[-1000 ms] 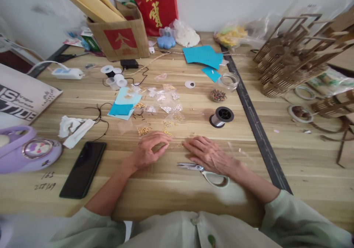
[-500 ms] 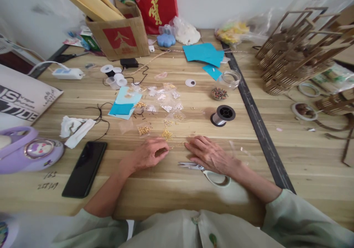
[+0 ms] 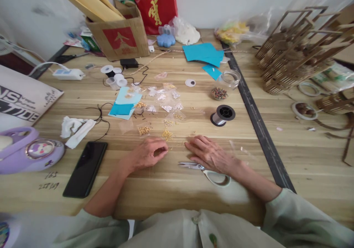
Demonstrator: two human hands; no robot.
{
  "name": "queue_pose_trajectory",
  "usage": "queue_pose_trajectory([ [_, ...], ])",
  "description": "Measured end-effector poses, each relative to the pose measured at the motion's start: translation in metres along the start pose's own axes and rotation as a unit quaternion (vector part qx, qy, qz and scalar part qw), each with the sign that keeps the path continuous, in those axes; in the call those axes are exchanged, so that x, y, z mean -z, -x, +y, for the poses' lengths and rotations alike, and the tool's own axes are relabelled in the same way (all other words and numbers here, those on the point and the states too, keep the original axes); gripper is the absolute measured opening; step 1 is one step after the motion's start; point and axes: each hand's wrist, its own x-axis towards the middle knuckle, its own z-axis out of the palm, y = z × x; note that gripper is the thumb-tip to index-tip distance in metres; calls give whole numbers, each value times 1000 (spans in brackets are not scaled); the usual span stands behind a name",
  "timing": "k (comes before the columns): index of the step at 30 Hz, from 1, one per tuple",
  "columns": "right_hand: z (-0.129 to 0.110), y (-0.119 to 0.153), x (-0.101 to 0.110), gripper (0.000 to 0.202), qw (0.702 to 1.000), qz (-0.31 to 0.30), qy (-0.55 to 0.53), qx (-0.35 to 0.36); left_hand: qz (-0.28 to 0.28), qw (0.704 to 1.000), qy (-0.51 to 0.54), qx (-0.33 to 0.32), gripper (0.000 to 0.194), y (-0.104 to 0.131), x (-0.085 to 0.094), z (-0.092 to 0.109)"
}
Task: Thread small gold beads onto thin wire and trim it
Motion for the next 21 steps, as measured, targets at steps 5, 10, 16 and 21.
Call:
queue_pose_trajectory([
  [5,0,0,0,39,1000,0,-4,2,-5,1000,-2,1,11,0,2,1],
  [10,0,0,0,39,1000,3,-4,-2,-8,1000,1,13,11,2,3,-1],
  [16,0,0,0,40,1000,0,-4,1,-11,1000,-6,21,10,3,3,-6],
  [21,0,0,0,40,1000,7,-6,1,5,1000,3,11,12,2,5,-3],
])
